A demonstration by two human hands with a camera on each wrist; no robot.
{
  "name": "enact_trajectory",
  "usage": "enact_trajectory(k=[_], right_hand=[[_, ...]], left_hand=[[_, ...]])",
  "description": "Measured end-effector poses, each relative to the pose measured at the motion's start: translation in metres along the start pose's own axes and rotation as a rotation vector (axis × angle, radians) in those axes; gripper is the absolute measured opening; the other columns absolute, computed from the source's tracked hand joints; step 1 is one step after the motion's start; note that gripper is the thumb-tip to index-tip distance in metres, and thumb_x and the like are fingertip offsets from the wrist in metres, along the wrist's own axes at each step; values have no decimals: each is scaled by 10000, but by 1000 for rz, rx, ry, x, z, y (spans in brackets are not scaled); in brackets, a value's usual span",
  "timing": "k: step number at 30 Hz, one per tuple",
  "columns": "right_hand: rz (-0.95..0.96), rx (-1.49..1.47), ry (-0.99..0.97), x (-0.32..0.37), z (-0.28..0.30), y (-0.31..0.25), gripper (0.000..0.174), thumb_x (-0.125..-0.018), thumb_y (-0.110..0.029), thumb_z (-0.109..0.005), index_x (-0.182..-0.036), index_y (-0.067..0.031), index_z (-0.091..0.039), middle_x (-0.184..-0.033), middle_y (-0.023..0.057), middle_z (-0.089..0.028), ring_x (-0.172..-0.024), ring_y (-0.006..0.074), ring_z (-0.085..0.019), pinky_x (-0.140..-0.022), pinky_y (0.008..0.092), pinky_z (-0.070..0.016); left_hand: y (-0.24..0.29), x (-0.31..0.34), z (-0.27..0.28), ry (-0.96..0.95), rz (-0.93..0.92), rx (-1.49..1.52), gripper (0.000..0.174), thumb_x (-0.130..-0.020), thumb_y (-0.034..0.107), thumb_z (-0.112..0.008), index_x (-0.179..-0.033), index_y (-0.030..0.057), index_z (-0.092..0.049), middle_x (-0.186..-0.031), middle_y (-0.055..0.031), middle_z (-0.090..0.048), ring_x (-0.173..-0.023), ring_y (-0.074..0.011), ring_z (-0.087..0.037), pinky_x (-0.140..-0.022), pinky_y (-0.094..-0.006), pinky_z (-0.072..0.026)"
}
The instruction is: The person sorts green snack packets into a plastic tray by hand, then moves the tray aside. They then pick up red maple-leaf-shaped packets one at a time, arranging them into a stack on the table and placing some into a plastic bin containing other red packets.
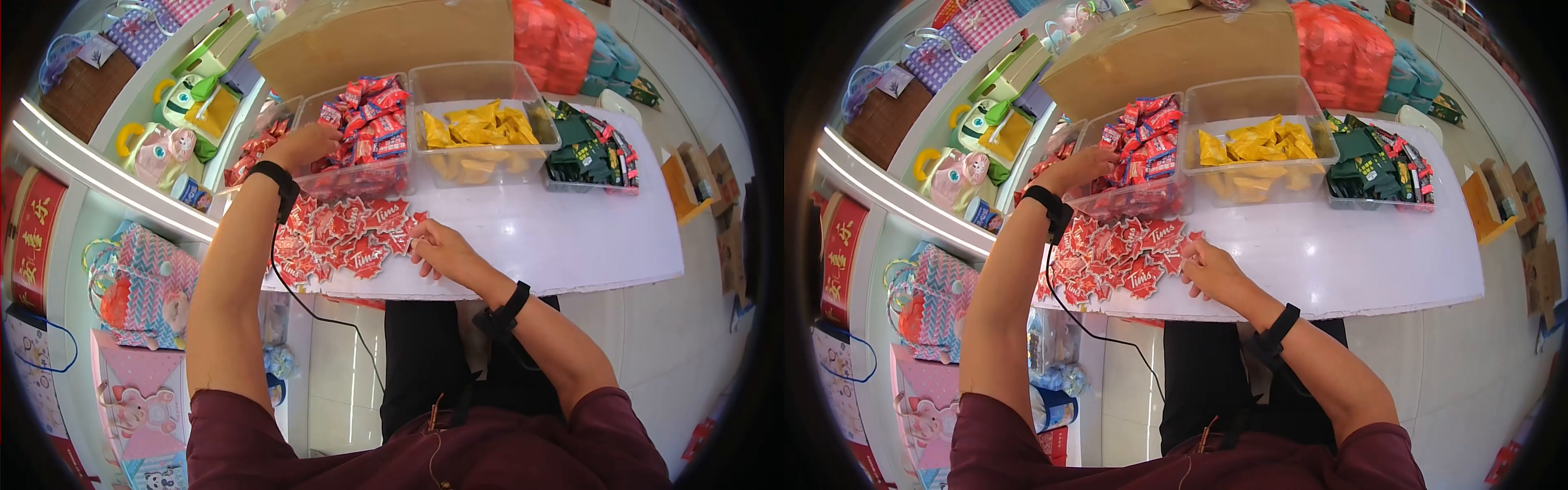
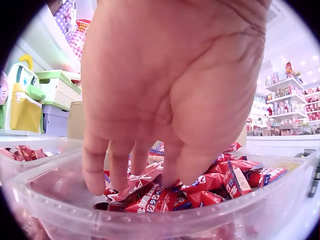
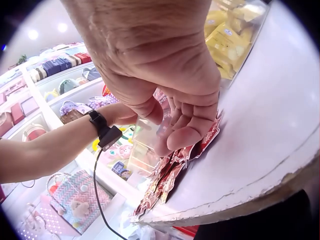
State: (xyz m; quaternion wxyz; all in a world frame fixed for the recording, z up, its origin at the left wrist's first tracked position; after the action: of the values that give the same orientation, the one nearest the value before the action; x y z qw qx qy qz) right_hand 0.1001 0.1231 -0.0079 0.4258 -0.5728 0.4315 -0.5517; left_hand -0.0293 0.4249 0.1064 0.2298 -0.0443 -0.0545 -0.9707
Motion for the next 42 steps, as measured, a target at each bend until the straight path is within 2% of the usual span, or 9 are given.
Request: enact_trajectory(k=[4,9,12,17,23,31,34,37,42], right_hand=[[-1,2,-28,2,-5,-4,310,-1019,-220,-546,-1253,-18,-532,-936,101,-673,-681,138,-656,-542,268,-502],[34,20,-13,6,-1,-12,314,-1012,-208,-557,-1255,-10,-537,-941,104,-677,-679,147,-666,-542,271,-511],[60,-18,13,5,5,-19,333,-1018,-242,-559,-1248,-1,-543,-976,110,-677,-698,154,-676,-554,272,-527],[130,-282,-30,2,1,-35,494,-1027,-459,-571,-1234,-11,-553,-1084,123,-651,-767,161,-693,-594,272,-563],[16,-332,-136,4,-23,-18,548,-965,-475,-679,-1158,25,-565,-960,109,-611,-681,177,-676,-546,264,-542],[0,-540,-85,-33,-26,-4,414,-980,-328,-654,-1148,37,-556,-924,119,-622,-660,193,-699,-505,294,-543],[20,-213,121,-30,-21,-39,418,-987,-266,-605,-1243,50,-510,-964,144,-643,-656,202,-703,-504,304,-546],[138,-67,109,-40,-18,-16,445,-977,-223,-591,-1303,52,-467,-990,155,-651,-656,198,-701,-505,305,-544],[47,-68,97,-19,-2,29,368,-972,-183,-579,-1257,35,-495,-977,144,-647,-677,187,-695,-510,295,-537]], left_hand=[[-21,1,-6,13,-20,-135,402,-972,238,-556,-1290,11,-651,-1307,-194,-656,-1157,-373,-621,-1042,-424,-473],[16,55,46,196,285,481,443,-1034,256,-522,-1387,-5,-576,-1289,-134,-648,-1138,-217,-625,-973,-334,-508],[49,98,69,414,252,924,466,-1054,270,-512,-1410,-28,-552,-1347,-126,-631,-1145,-192,-630,-956,-342,-535],[122,152,47,298,164,1333,525,-1054,305,-530,-1400,-90,-531,-1392,-144,-608,-1162,-205,-635,-973,-384,-555],[175,171,-43,-9,257,1491,509,-1039,323,-568,-1392,-44,-568,-1382,-137,-616,-1199,-231,-631,-963,-372,-553],[118,161,-17,245,365,1211,411,-1033,310,-576,-1313,13,-623,-1270,-94,-655,-1136,-211,-664,-863,-322,-549],[76,144,21,352,341,1027,378,-1031,295,-572,-1302,38,-630,-1225,-60,-668,-1053,-161,-666,-832,-306,-536],[22,112,41,429,340,700,342,-1024,277,-568,-1260,48,-662,-1132,-51,-696,-998,-143,-665,-827,-300,-520],[-5,50,42,97,225,212,262,-969,201,-562,-1084,38,-731,-929,-78,-715,-855,-160,-663,-728,-303,-511]])
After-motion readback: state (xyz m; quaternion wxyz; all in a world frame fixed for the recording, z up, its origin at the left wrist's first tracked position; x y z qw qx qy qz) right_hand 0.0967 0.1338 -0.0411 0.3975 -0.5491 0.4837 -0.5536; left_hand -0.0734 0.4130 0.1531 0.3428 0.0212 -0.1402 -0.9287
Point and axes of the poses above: each hand's wrist, its own x-axis away from the middle knuckle, its own z-axis out of the back of the hand, y = z × x, the point moved 5 cm from there along -x, towards the middle knuckle
